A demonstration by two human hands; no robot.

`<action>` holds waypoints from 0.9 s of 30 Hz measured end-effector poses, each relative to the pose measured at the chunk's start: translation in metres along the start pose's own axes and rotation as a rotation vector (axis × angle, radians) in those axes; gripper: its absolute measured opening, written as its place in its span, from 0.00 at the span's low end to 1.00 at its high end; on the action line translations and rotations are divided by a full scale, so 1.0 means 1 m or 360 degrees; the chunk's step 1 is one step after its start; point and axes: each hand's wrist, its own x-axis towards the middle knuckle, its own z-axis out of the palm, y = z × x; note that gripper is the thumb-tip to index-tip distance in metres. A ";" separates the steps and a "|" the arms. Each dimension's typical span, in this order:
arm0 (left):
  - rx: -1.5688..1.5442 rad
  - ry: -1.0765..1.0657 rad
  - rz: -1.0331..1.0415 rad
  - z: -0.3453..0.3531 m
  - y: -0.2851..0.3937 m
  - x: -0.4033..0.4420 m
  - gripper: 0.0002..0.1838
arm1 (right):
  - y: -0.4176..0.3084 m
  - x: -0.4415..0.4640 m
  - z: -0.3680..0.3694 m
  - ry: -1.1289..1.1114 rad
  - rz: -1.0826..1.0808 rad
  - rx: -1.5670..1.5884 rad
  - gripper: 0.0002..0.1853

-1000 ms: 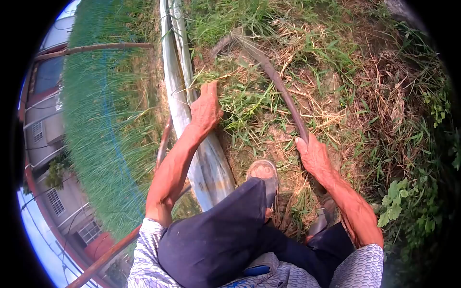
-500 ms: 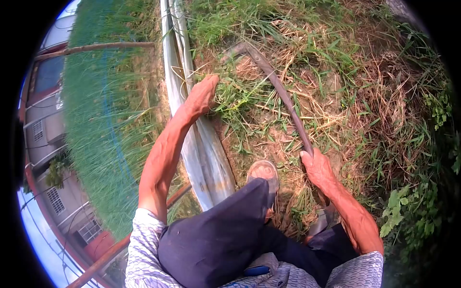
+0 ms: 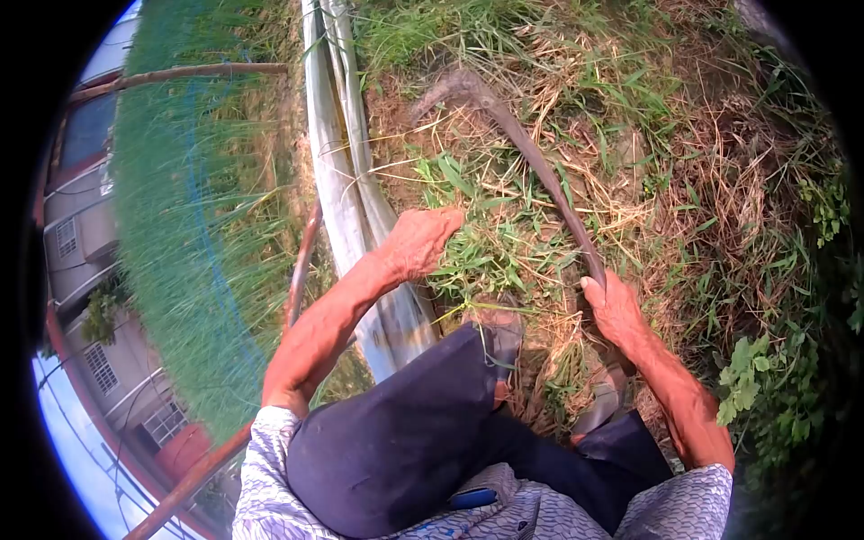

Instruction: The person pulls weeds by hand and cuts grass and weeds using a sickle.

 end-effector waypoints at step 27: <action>0.0464 0.0509 -0.0361 -0.032 -0.055 0.001 0.20 | 0.021 -0.066 -0.006 -0.0164 0.0137 -0.0027 0.25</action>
